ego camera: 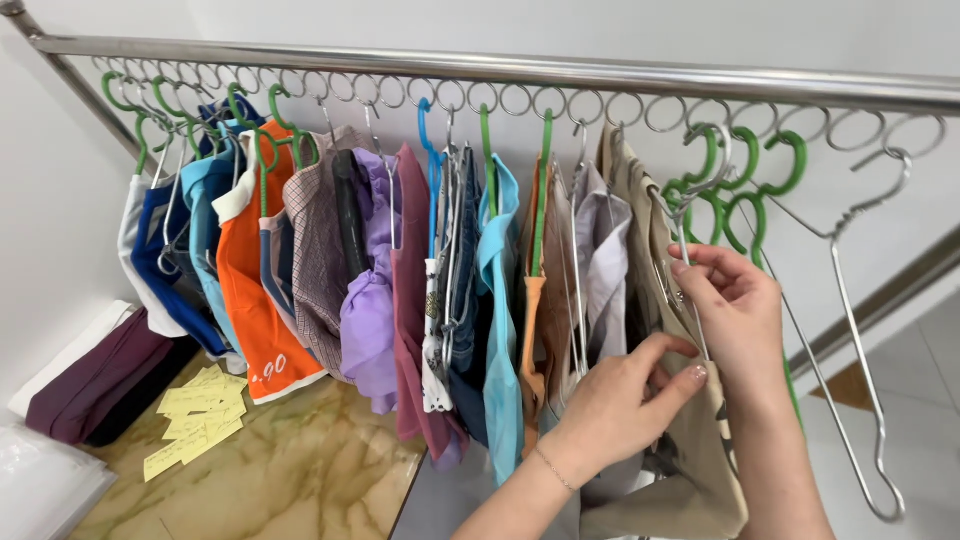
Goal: The person takes a maroon shirt from a clothing rack, lays it on a table, and folds it neatly before placing it on a stack. They then take a beige long-sleeved shirt with a graphic print, fold it in the same manner, and place it on the stack.
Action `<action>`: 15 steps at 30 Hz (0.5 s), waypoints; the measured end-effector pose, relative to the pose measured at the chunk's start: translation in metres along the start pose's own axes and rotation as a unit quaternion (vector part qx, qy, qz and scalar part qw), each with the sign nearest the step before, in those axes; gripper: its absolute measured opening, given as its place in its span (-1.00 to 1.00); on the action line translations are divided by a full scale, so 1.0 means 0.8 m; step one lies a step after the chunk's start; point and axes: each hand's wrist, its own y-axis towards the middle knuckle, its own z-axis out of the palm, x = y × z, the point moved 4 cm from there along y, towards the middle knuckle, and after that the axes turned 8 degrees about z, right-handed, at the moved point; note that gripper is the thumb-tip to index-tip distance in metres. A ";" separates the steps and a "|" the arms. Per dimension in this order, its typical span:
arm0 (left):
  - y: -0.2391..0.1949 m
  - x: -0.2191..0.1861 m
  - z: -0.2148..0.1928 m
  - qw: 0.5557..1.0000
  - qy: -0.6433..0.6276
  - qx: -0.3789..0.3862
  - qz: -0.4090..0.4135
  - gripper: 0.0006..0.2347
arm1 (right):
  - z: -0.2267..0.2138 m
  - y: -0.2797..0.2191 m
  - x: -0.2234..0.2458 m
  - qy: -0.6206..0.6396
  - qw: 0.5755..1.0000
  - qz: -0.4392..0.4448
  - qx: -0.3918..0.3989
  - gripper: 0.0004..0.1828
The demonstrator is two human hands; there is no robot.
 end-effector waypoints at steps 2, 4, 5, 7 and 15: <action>-0.015 -0.004 0.008 1.000 -0.019 0.009 0.018 -0.69 | -0.009 -0.024 0.004 -0.002 1.000 0.020 -0.008 -0.83; -0.029 -0.014 0.013 0.998 0.000 0.029 0.060 -0.63 | -0.011 -0.047 0.008 0.020 0.999 0.035 -0.002 -0.84; -0.039 -0.017 0.015 0.998 -0.001 0.036 0.061 -0.63 | -0.014 -0.055 0.004 0.020 0.999 0.038 -0.009 -0.84; -0.058 -0.020 0.018 0.998 0.024 0.057 0.033 -0.63 | -0.015 -0.071 -0.001 0.032 0.999 0.036 0.005 -0.85; -0.152 -0.035 0.021 0.993 0.049 0.096 0.038 -0.53 | -0.023 -0.147 -0.026 0.026 0.999 0.040 -0.001 -0.74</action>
